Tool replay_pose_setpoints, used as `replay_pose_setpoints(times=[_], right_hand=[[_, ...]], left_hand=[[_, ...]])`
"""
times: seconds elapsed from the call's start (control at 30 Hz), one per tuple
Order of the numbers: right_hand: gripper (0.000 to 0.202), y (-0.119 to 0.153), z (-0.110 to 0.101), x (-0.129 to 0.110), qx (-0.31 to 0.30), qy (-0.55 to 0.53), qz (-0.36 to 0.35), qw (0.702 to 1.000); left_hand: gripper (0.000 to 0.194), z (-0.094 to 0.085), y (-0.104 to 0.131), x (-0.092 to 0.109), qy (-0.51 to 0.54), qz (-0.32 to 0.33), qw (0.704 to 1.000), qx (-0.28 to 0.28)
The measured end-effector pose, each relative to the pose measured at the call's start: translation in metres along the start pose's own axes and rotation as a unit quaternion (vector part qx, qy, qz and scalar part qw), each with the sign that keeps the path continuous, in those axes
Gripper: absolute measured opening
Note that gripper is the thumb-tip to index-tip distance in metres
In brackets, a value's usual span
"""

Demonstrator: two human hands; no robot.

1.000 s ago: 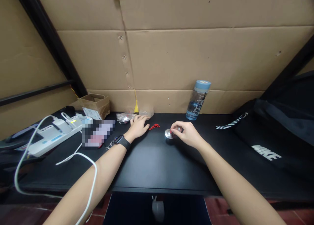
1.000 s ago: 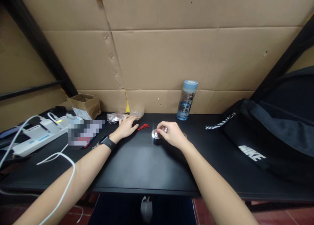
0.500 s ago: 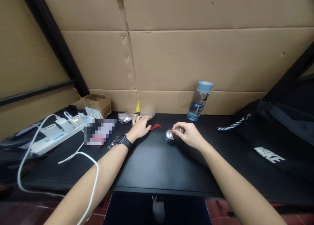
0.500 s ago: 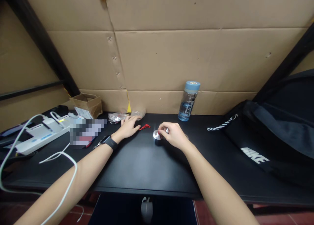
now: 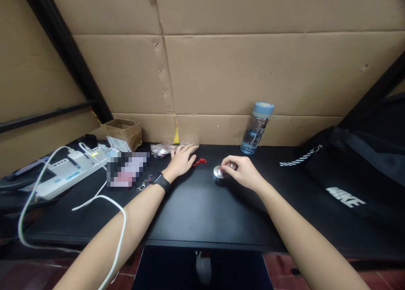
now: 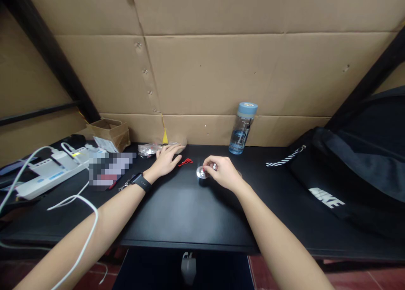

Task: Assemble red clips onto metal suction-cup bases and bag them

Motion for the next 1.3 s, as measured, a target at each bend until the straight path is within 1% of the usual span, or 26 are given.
replay_pose_setpoints(times=[0.27,0.5,0.6,0.73,0.9,1.0,1.1,1.17,1.23,1.3], right_hand=[[0.008,0.0,0.001,-0.001,-0.005,0.003,-0.003,1.0],[0.008,0.001,0.001,0.002,-0.005,0.004,0.004,1.0],[0.009,0.001,0.002,0.002,-0.008,0.001,0.005,1.0],[0.01,0.001,0.002,0.0,-0.009,0.003,0.0,1.0],[0.008,0.0,0.003,-0.002,-0.015,0.003,-0.012,1.0],[0.008,-0.001,0.004,-0.003,-0.021,0.001,-0.016,1.0],[0.007,0.0,0.003,-0.006,-0.026,0.003,-0.024,0.999],[0.004,0.001,0.004,-0.008,-0.041,0.002,-0.035,0.999],[0.008,0.002,0.007,-0.008,-0.065,0.0,-0.046,0.997],[0.011,0.003,0.007,-0.006,-0.079,0.006,-0.054,0.995]], left_hand=[[0.054,0.013,0.0,0.002,-0.008,-0.005,1.0,-0.022],[0.053,0.012,0.001,0.002,-0.008,0.001,1.0,-0.027],[0.057,0.014,0.002,0.001,-0.009,-0.002,1.0,-0.029],[0.06,0.016,0.001,-0.002,-0.014,-0.015,0.999,-0.027],[0.062,0.018,-0.002,-0.011,-0.008,-0.059,0.998,-0.029],[0.064,0.017,-0.004,-0.014,-0.003,-0.071,0.997,-0.029],[0.065,0.009,-0.004,-0.015,-0.006,-0.079,0.997,-0.006],[0.064,-0.001,-0.004,-0.016,-0.006,-0.085,0.996,0.021],[0.062,-0.017,-0.001,-0.015,-0.005,-0.091,0.994,0.058],[0.059,-0.038,0.004,-0.014,-0.007,-0.096,0.99,0.103]])
Point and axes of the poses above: each hand's wrist, its own y-axis away from the middle knuckle, its own z-axis out of the palm, x = y × z, the point moved 8 cm from there along -y, towards the middle knuckle, and after that the axes turned 15 degrees about -z, right-handed, at the moved point
